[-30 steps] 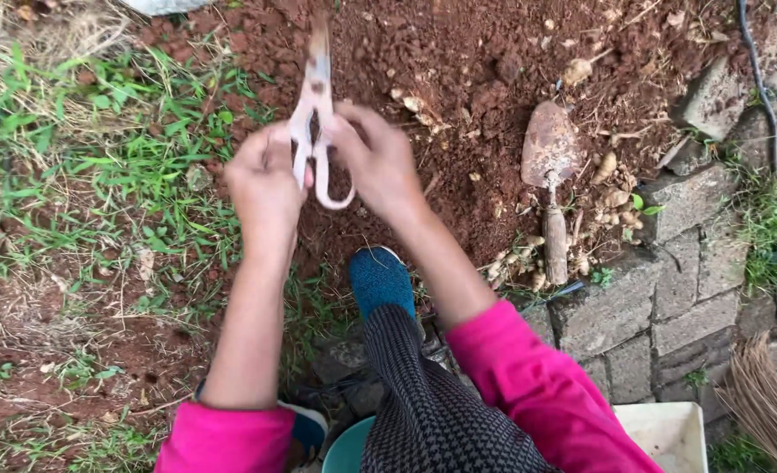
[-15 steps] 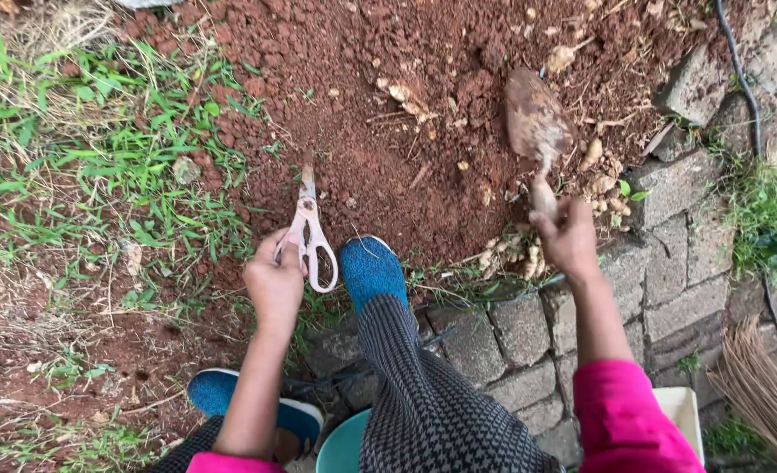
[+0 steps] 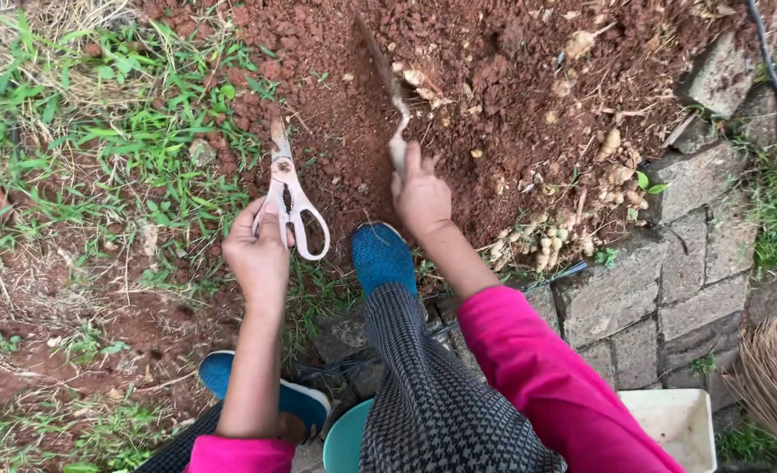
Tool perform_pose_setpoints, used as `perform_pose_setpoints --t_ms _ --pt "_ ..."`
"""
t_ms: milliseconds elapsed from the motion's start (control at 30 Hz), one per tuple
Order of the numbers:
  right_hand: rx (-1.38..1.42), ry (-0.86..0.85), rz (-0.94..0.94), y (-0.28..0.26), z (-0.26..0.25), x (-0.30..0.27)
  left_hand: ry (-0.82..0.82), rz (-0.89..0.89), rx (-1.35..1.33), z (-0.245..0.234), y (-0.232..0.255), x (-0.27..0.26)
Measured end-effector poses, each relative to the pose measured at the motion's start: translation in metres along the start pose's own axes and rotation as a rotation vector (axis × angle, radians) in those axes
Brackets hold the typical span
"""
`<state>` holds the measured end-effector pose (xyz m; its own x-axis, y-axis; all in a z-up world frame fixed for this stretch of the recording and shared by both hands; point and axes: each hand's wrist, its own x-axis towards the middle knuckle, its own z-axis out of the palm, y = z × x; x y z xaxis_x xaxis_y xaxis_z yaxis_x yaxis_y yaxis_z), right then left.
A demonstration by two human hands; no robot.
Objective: Using a small hand shovel to dig up turmeric roots from the soil and a pair of scissors to trim them.
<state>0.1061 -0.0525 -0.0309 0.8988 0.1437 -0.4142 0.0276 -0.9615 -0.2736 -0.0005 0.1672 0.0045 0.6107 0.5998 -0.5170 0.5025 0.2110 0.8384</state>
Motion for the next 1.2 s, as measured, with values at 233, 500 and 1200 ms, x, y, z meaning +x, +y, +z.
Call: perform_pose_setpoints --t_ms 233,500,1200 --pt "-0.130 -0.259 -0.190 0.008 -0.020 -0.094 0.097 -0.020 -0.066 0.001 0.011 -0.018" --pt "-0.237 -0.054 -0.073 0.030 -0.038 -0.043 0.127 -0.013 -0.138 -0.008 0.022 -0.024" --pt "-0.229 -0.465 0.154 0.042 -0.103 -0.077 0.138 -0.034 -0.182 -0.027 0.004 -0.029"
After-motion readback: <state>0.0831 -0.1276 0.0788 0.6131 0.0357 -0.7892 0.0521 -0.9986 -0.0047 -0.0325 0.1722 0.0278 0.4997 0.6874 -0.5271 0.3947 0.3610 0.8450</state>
